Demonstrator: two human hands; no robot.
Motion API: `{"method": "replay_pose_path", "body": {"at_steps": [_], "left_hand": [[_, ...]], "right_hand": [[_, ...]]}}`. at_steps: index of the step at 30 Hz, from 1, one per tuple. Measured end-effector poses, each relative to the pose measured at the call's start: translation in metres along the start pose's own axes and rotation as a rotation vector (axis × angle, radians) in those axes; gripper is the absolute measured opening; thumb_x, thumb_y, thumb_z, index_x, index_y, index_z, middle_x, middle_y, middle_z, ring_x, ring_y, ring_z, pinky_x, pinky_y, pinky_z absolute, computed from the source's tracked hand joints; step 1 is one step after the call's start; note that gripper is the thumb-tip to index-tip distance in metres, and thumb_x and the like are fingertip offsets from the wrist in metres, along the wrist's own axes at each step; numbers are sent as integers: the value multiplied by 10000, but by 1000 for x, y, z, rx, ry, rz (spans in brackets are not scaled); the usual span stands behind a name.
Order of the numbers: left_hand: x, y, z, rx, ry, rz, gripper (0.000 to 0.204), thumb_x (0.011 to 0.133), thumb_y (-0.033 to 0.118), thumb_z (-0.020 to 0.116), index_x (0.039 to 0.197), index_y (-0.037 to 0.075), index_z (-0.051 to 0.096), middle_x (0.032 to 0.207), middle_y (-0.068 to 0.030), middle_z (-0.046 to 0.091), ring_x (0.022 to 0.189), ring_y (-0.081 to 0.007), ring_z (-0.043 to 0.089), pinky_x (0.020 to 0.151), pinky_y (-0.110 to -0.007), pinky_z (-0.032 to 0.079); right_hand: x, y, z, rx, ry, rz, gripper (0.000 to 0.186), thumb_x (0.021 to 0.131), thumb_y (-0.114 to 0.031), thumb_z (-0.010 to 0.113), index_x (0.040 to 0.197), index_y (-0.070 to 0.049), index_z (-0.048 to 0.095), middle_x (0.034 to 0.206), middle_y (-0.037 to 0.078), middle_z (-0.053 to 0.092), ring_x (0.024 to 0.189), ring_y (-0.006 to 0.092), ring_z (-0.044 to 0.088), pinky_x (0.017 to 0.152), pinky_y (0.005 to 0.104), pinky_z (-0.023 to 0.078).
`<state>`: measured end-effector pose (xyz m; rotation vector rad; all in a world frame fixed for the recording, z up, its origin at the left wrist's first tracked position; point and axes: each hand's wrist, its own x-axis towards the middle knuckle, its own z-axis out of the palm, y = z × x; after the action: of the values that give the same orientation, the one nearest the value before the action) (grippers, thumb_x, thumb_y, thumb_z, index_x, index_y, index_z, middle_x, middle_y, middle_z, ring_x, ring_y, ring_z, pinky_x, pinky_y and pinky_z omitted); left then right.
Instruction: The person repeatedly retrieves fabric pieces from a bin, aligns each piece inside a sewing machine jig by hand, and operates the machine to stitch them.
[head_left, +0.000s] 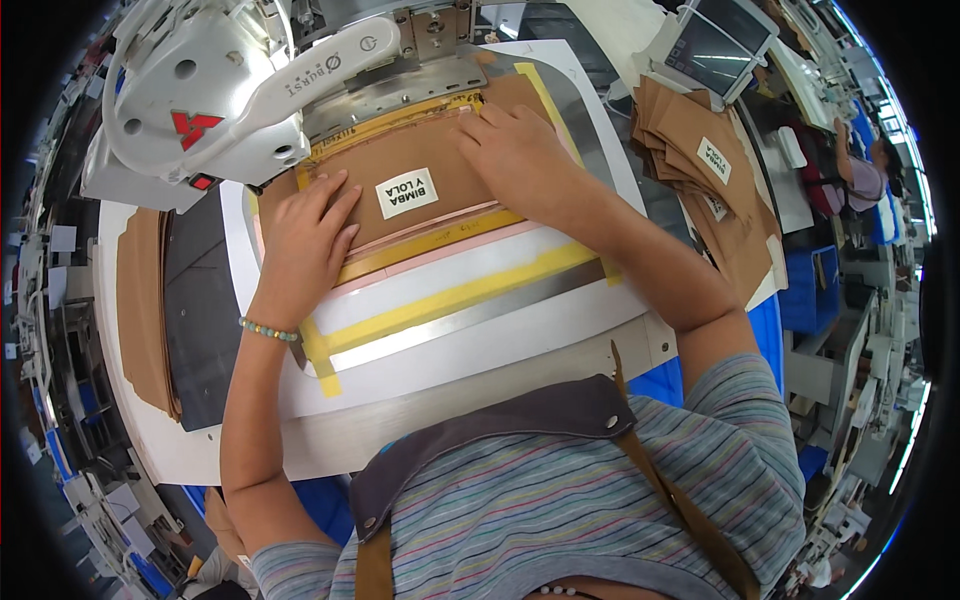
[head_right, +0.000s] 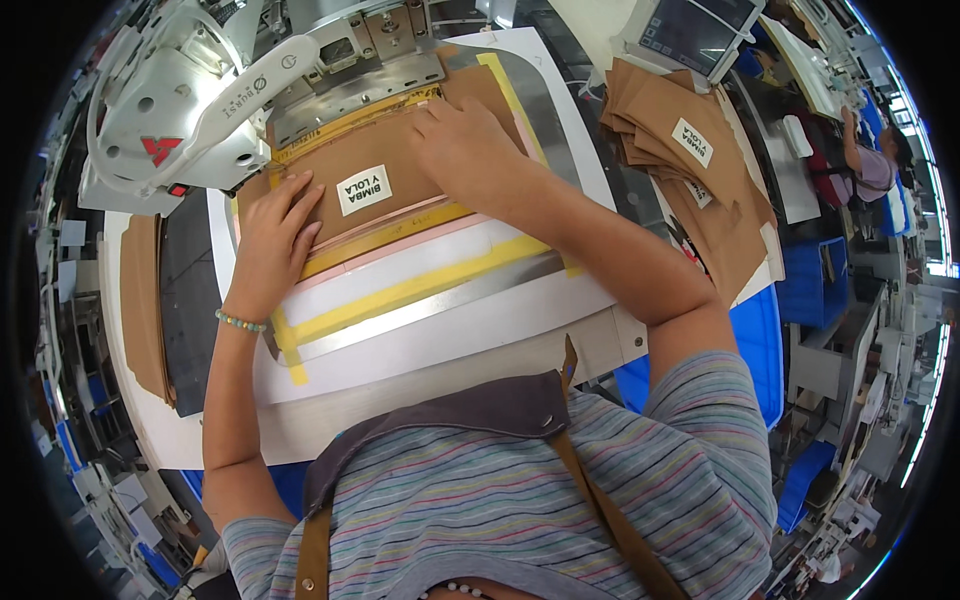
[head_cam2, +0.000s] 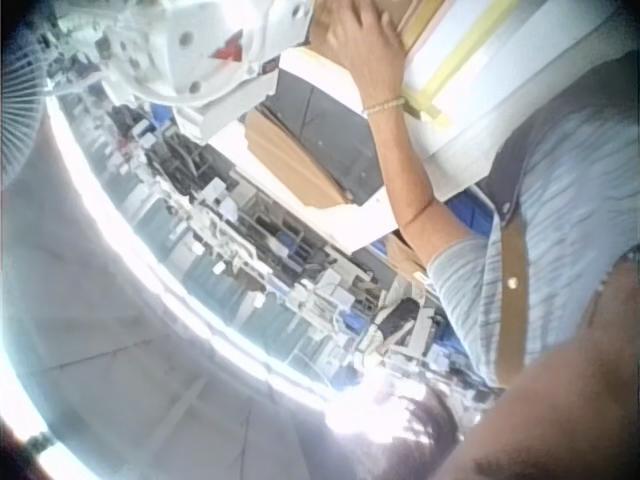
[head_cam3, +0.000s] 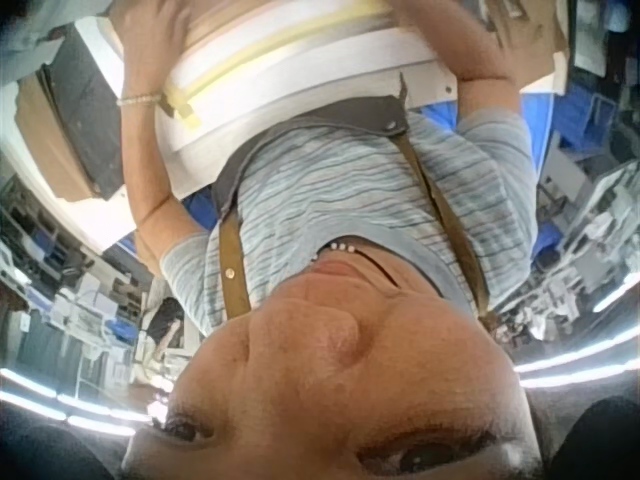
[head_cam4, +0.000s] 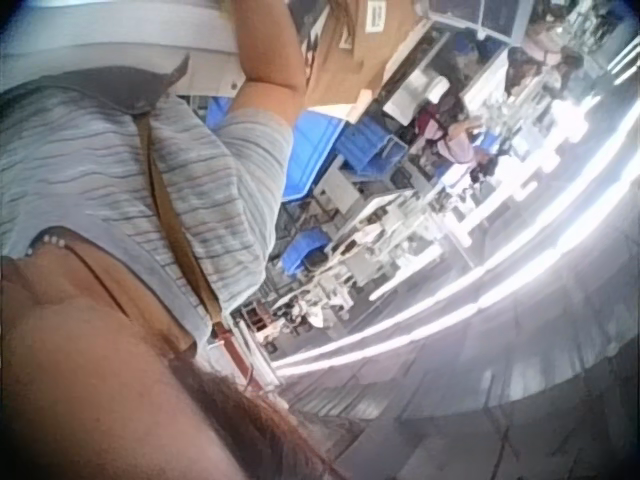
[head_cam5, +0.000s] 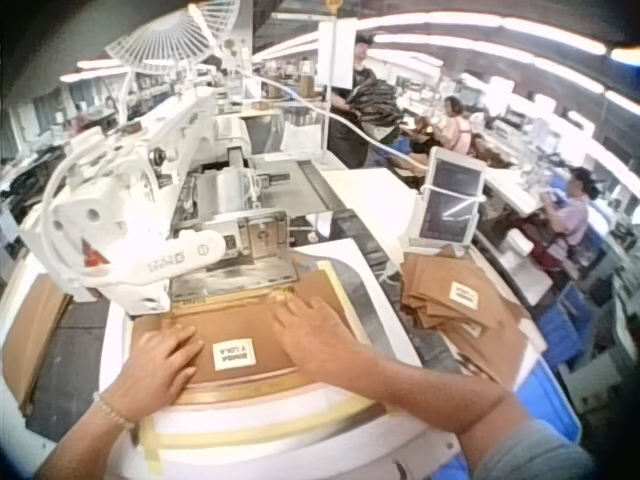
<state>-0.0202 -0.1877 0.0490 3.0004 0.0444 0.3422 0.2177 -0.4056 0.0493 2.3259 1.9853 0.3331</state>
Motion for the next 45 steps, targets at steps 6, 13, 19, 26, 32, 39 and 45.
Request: {"method": "replay_pose_path", "body": {"at_steps": [6, 13, 19, 26, 32, 39, 45], "left_hand": [[9, 1, 1, 54, 0, 30, 492, 1003, 160, 691, 1479, 74, 602, 1554, -114, 574, 1330, -351, 582, 1106, -457, 459], [10, 4, 9, 200, -13, 40, 517, 1007, 182, 682, 1509, 96, 592, 1557, -94, 591, 1288, -352, 599, 1059, -443, 504], [9, 4, 8, 215, 3, 36, 504, 1009, 181, 676, 1498, 88, 595, 1552, -88, 594, 1268, -348, 597, 1079, -441, 500], [3, 1, 1, 151, 10, -6, 455, 1000, 176, 683, 1432, 44, 632, 1476, -113, 622, 1261, -334, 598, 1084, -436, 495], [2, 4, -5, 191, -27, -61, 409, 973, 124, 694, 1367, 25, 655, 1412, -146, 634, 1255, -332, 600, 1080, -445, 493], [10, 11, 8, 23, 22, 10, 405, 960, 75, 694, 1359, 18, 662, 1422, -190, 620, 1267, -364, 595, 1103, -465, 483], [7, 9, 16, -8, 65, 18, 410, 977, 82, 691, 1378, 8, 660, 1462, -203, 597, 1321, -377, 576, 1130, -464, 477]], "right_hand": [[0, 2, 1, 5, 182, -61, 294, 882, -98, 711, 1173, -60, 692, 1171, 81, 701, 1180, 247, 631, 867, 391, 500], [2, 0, -1, 14, 81, -43, 545, 883, -71, 694, 1424, -125, 651, 1441, 98, 644, 1226, 251, 613, 983, 397, 494], [4, 0, 2, 14, 93, -66, 507, 900, -92, 687, 1406, -101, 664, 1388, 120, 668, 1258, 258, 613, 938, 402, 506], [13, -10, 2, -36, 79, -95, 541, 860, -115, 724, 1398, -103, 666, 1426, 81, 653, 1165, 227, 624, 892, 379, 512], [26, -24, -6, -8, 14, -111, 483, 862, -141, 728, 1342, -99, 695, 1414, 73, 662, 1149, 215, 626, 874, 368, 515], [40, -38, 0, -56, 84, -142, 400, 880, -161, 703, 1275, -94, 723, 1385, 83, 680, 1109, 219, 643, 811, 356, 522], [53, -52, -1, -27, 134, -179, 335, 868, -175, 707, 1184, -71, 748, 1323, 89, 707, 1094, 219, 650, 785, 350, 522]]}}
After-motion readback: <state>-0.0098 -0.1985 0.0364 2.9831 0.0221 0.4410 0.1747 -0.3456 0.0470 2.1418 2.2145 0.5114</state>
